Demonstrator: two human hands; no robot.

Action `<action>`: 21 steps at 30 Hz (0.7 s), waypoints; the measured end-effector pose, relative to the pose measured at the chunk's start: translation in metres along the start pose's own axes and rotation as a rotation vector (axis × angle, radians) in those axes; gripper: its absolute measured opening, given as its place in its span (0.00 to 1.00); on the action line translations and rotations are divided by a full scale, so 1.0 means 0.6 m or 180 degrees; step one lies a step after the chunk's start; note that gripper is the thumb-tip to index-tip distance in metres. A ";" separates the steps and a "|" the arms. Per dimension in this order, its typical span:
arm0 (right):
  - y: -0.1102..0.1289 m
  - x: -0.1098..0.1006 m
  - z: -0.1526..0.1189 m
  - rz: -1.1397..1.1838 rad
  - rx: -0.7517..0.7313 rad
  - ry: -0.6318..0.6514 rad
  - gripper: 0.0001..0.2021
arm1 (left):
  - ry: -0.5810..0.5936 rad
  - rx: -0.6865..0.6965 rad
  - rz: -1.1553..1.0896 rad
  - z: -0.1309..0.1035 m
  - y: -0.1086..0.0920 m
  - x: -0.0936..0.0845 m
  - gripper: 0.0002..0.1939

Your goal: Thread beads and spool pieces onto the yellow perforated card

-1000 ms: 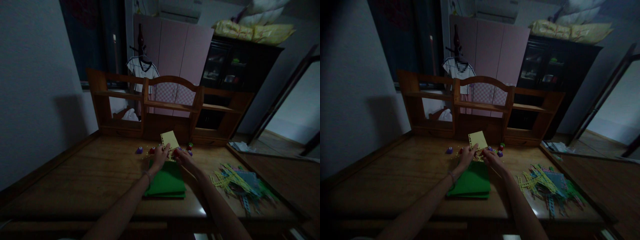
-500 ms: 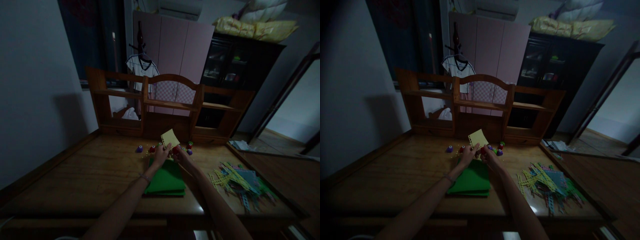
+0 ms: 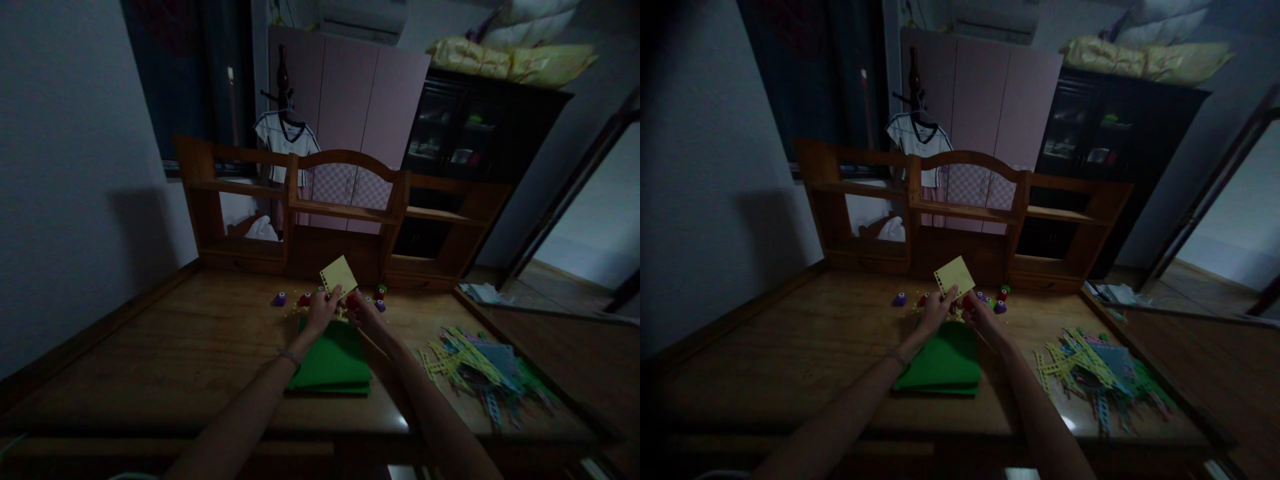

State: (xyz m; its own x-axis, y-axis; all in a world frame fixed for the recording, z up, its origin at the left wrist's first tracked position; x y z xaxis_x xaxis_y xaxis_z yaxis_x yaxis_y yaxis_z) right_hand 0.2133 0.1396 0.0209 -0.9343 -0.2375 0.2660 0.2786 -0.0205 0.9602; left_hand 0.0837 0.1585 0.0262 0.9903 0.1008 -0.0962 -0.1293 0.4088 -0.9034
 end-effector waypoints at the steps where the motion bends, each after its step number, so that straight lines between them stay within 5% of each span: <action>1: -0.001 -0.001 0.000 0.0007 -0.0005 -0.0011 0.24 | -0.0021 -0.0019 0.0021 0.000 0.000 0.000 0.25; 21: 0.014 0.007 -0.017 -0.0060 -0.0077 -0.0049 0.22 | -0.0032 0.0119 0.0182 -0.004 -0.001 0.000 0.24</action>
State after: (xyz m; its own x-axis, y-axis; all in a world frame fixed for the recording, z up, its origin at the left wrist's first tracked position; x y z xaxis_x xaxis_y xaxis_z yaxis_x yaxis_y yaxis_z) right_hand 0.2138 0.1287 0.0291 -0.9427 -0.2219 0.2493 0.2660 -0.0485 0.9628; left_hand 0.0837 0.1560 0.0260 0.9806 0.1339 -0.1429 -0.1877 0.4356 -0.8803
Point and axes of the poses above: each hand's wrist, its own z-axis towards the middle knuckle, its own x-axis out of the palm, y = z × x, the point moved 3 cm from there along z, towards the middle knuckle, and after that the axes turned 4 degrees about -y, right-handed, at the moved point
